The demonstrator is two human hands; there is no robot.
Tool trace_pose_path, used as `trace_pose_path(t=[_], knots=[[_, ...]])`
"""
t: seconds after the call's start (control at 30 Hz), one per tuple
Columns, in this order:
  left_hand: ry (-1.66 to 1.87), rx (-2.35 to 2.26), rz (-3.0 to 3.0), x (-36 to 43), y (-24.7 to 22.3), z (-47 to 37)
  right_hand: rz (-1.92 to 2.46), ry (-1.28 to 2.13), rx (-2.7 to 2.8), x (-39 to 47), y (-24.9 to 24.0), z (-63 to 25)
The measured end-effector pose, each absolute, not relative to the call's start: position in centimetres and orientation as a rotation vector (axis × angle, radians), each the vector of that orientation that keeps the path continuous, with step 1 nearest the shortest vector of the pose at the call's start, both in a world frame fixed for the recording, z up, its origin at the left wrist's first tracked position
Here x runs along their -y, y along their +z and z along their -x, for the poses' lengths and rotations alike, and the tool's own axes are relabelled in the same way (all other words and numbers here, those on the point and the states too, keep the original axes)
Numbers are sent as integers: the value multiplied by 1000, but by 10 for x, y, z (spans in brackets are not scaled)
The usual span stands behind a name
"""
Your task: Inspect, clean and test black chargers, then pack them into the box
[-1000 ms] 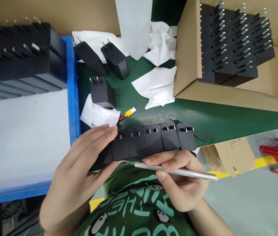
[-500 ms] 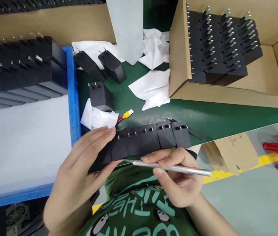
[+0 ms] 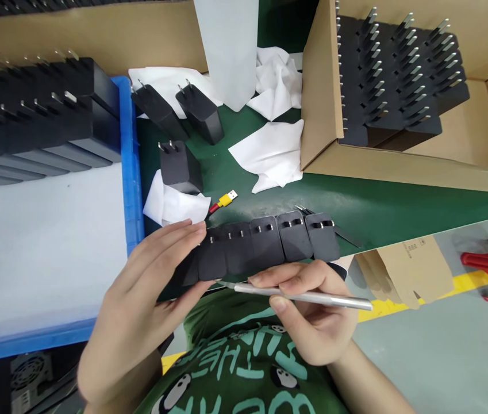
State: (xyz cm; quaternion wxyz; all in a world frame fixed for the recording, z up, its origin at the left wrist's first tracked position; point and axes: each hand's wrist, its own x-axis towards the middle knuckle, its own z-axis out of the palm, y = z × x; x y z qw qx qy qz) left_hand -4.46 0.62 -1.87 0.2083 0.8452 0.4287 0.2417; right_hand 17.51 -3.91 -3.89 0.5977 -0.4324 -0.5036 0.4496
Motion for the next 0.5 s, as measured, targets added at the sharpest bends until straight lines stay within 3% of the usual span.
trace_pose_path(t=[0.23,0.5], knots=[[825,-1162,-2527,6,-15,49,1068,995,1045,51,-36,-188],[764,-1135,-2751,26,-20,55,1097,527,972,40,-42,-251]])
